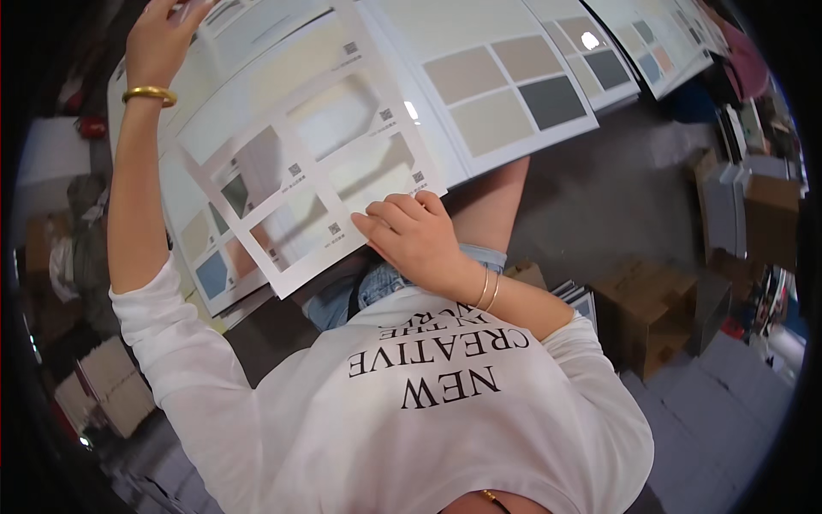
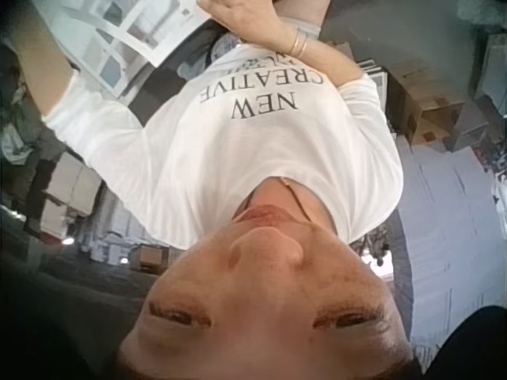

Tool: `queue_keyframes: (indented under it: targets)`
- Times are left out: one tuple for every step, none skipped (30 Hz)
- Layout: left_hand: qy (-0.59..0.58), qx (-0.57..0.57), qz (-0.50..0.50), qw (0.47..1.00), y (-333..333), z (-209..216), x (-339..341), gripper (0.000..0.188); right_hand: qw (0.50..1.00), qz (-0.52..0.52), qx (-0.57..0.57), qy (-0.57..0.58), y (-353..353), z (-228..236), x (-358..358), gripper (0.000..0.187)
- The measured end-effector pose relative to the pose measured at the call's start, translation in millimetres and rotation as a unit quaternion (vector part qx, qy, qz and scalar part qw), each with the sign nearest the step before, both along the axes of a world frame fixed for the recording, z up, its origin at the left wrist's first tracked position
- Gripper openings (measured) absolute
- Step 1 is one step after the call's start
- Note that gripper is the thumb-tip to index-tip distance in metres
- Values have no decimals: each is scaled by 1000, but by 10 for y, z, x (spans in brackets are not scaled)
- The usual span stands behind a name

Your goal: Flipping through color sample books and using a paper frame to isolate and inspect specific color swatches.

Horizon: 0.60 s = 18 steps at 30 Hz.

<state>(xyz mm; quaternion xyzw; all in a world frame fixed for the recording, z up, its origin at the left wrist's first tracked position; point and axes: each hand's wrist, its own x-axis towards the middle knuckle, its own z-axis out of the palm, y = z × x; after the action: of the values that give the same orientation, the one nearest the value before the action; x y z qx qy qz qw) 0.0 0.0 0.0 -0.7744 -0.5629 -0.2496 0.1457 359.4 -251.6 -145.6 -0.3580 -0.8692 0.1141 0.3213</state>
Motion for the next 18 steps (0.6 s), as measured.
queue_keyframes:
  targets:
    - [-10, -19, 16, 1000, -4, -66, 74, 35, 1000, -15, -5, 6, -51, 20, -21, 39]
    - [-19, -33, 13, 999, 33, -134, 52, 33, 999, -30, -10, 11, -90, 38, -45, 37]
    - [-28, -42, 20, 999, 36, -217, 116, 33, 999, -35, -18, 16, -99, 15, -1, 32]
    - [-35, -52, 27, 998, 52, -300, 175, 33, 999, -44, -22, 11, -102, -22, 40, 32]
    - [-32, -46, 28, 998, 109, -401, 154, 31, 998, -52, -26, 10, -97, -59, 81, 31]
    - [-34, -50, 20, 998, 142, -448, 174, 31, 998, -60, -29, 12, -89, -79, 84, 29]
    - [-49, -43, 14, 998, 160, -492, 190, 31, 997, -67, -47, 16, -88, -96, 89, 27]
    - [-64, -35, 8, 997, 180, -534, 208, 31, 996, -72, -50, 15, -82, -110, 101, 27]
    - [-64, -39, 5, 997, 188, -553, 240, 31, 995, -82, -58, 16, -77, -122, 105, 26]
    - [-66, -44, 18, 997, 193, -566, 266, 31, 993, -92, -66, 17, -70, -131, 109, 26]
    - [-68, -50, 32, 996, 202, -578, 284, 31, 993, -94, -68, 18, -62, -132, 112, 26]
    - [-66, -52, 31, 996, 213, -590, 278, 31, 992, -99, -70, 15, -56, -127, 101, 26]
    - [-64, -52, 34, 996, 223, -600, 262, 31, 992, -104, -72, 13, -51, -131, 86, 27]
    - [-61, -52, 37, 996, 229, -607, 252, 31, 992, -105, -75, 14, -49, -147, 66, 27]
    - [-61, -55, 36, 996, 231, -613, 266, 31, 991, -103, -83, 13, -49, -165, 53, 27]
    - [-58, -63, 48, 995, 227, -614, 282, 32, 991, -101, -92, 12, -49, -179, 42, 28]
    - [-55, -72, 60, 994, 230, -622, 296, 32, 990, -103, -95, 12, -49, -188, 32, 28]
    - [-54, -74, 60, 994, 234, -628, 296, 32, 990, -105, -99, 8, -49, -195, 23, 29]
